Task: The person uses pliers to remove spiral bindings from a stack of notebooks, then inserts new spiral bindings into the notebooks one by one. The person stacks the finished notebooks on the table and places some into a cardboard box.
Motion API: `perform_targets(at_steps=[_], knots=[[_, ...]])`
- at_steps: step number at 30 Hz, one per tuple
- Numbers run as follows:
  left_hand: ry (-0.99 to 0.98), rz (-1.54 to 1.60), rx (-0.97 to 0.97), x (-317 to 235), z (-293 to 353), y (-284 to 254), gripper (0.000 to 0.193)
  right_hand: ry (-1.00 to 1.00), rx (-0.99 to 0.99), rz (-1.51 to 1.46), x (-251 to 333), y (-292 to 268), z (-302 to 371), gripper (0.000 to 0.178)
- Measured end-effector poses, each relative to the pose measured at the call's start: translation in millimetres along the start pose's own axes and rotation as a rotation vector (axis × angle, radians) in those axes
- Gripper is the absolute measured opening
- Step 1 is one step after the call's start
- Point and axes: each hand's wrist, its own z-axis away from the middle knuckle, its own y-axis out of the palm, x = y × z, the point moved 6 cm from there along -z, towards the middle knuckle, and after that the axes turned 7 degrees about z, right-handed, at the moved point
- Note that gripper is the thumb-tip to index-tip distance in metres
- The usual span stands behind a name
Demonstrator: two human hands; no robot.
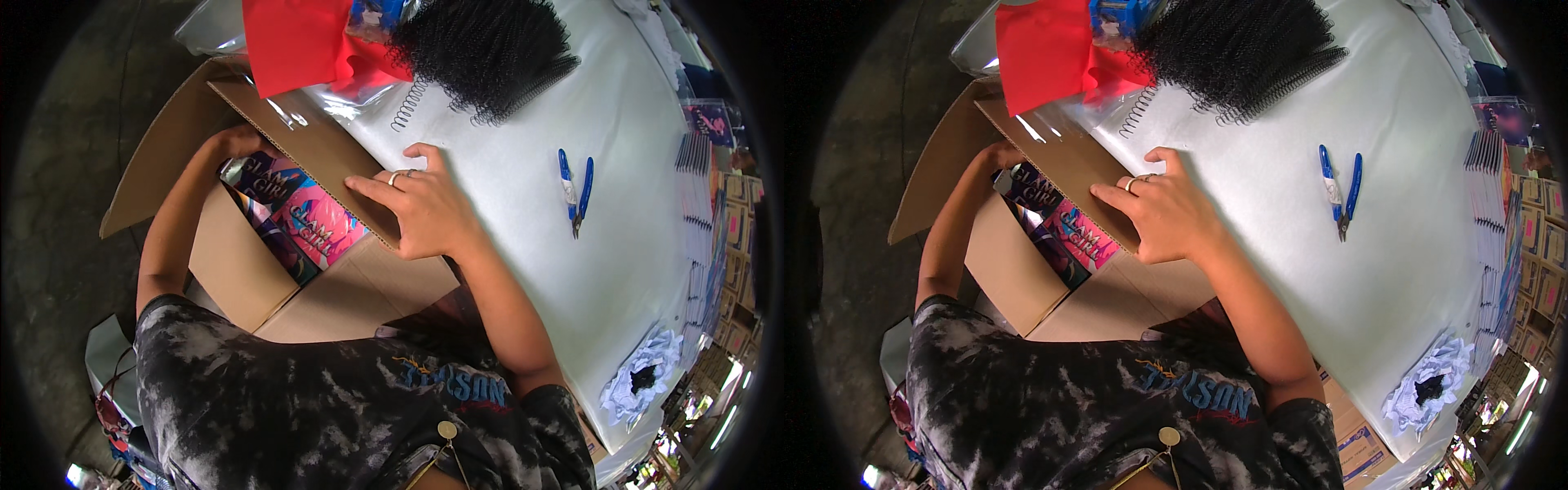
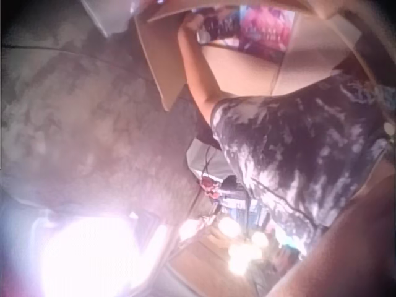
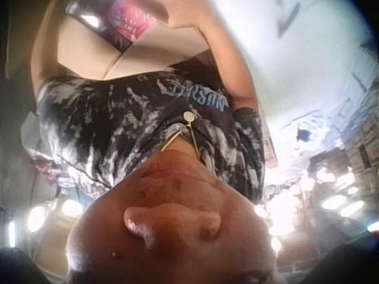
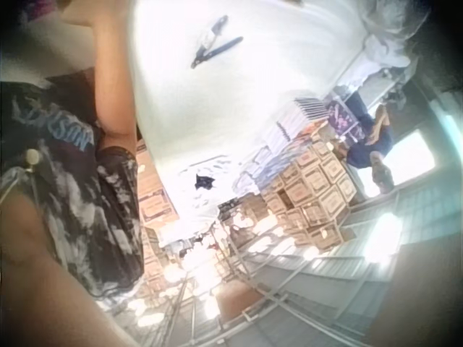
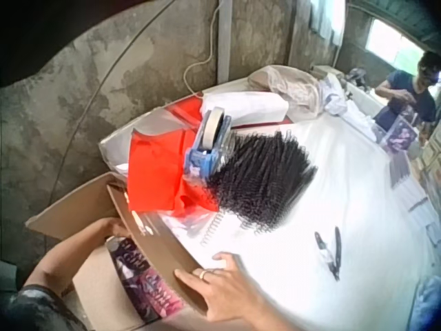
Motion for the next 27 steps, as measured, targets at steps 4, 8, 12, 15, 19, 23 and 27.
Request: perform_targets(at_steps=[4, 8, 12, 15, 19, 23, 27], knots=[[-0.185, 0.276, -0.031, 38, -7, -12, 0.049, -0.002, -0.018, -0.035, 2, -4, 2, 0.062], [-0.236, 0.332, -0.084, 44, -11, -18, 0.050, 0.017, 0.009, -0.044, 1, -3, 2, 0.058], [-0.267, 0.338, -0.124, 29, -12, -26, 0.051, 0.016, -0.042, -0.057, -1, -5, 5, 0.056], [-0.274, 0.338, -0.143, 20, -6, -34, 0.052, 0.035, -0.017, -0.042, 2, -5, 4, 0.062], [-0.300, 0.387, -0.165, 20, 12, -28, 0.053, 0.004, -0.018, -0.020, 3, 3, 3, 0.055], [-0.301, 0.436, -0.164, 5, 25, -29, 0.054, 0.011, -0.002, 0.003, -5, 9, 2, 0.058], [-0.400, 0.309, -0.048, -33, 23, -9, 0.059, 0.070, 0.010, 0.034, -15, 11, 5, 0.058]])
